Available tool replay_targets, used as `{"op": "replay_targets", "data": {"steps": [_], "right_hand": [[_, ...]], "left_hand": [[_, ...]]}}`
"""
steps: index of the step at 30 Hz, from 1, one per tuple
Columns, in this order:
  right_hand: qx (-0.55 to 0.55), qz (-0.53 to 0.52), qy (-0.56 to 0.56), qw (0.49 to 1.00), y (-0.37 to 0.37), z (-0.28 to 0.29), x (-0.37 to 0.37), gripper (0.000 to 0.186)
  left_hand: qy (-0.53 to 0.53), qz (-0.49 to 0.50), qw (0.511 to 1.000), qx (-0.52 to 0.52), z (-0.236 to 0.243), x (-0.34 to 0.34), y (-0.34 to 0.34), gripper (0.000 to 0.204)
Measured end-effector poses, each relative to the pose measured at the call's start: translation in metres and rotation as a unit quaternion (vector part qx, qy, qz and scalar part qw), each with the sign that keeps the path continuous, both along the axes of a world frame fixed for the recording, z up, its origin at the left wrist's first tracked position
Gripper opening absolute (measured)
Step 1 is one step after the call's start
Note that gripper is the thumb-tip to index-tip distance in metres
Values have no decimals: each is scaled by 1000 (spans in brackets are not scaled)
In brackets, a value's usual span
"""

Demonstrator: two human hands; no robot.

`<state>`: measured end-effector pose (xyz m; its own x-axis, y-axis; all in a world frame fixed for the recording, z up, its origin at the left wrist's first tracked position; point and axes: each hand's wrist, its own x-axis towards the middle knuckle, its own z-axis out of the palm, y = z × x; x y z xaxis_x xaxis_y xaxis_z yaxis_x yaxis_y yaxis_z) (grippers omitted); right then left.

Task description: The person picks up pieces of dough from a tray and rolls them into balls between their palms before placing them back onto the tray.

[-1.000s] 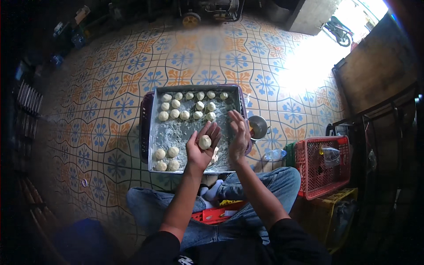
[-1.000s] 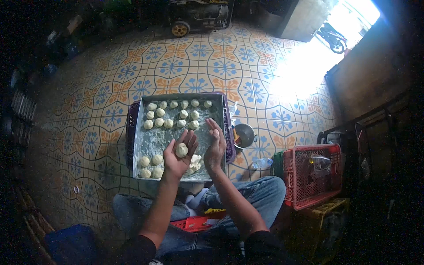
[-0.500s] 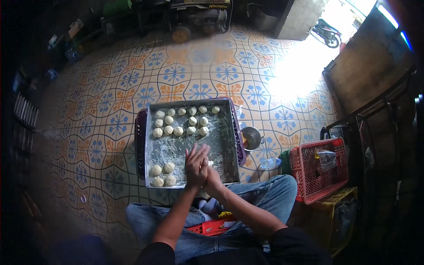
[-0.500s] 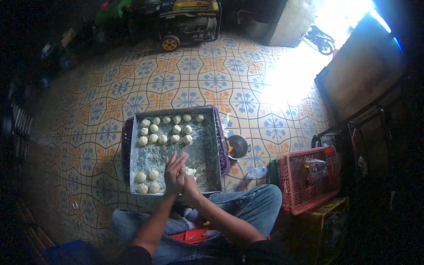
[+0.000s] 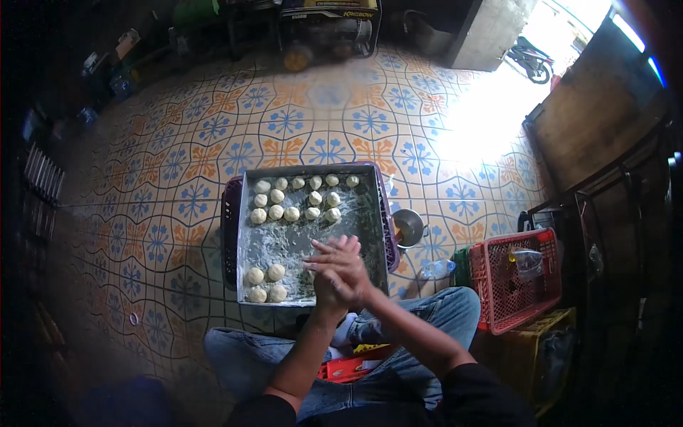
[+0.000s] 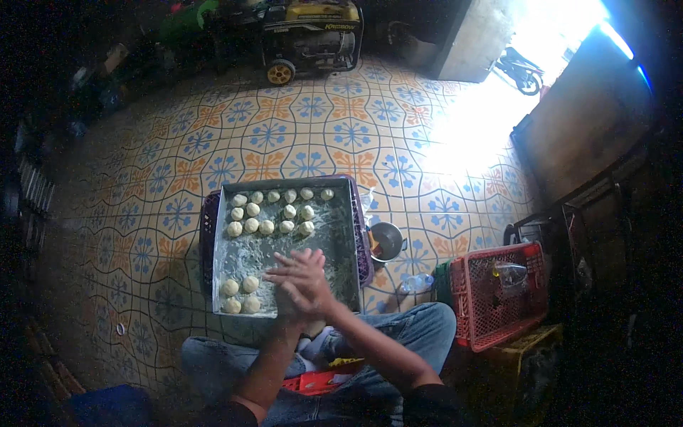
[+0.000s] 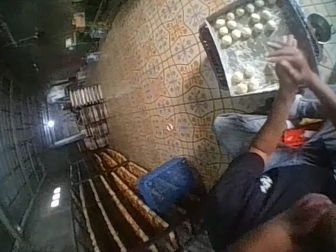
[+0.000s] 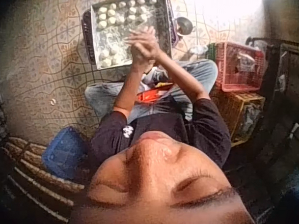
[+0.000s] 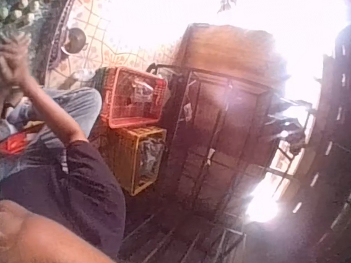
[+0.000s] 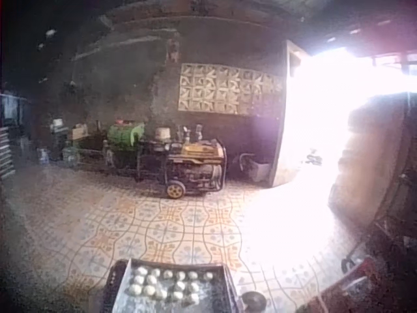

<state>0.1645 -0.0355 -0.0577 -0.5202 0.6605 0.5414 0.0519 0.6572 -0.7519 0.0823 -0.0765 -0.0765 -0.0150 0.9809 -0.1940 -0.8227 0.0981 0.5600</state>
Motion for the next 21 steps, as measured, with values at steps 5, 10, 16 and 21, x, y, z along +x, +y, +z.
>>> {"op": "replay_targets", "data": {"steps": [5,10,16,21], "right_hand": [[18,-77,-32,996,-4,3,-5,29],[-485,-35,340,805,-22,-80,-6,34],[-784,-103,361,494,-60,-163,-23,46],[-412,-242,281,832,66,-72,7,32]], "left_hand": [[108,-82,980,144,-8,-6,3,53],[221,84,962,-141,-14,20,2,58],[504,130,854,-13,-71,-34,12,57],[495,159,852,60,-35,-96,-11,46]]}}
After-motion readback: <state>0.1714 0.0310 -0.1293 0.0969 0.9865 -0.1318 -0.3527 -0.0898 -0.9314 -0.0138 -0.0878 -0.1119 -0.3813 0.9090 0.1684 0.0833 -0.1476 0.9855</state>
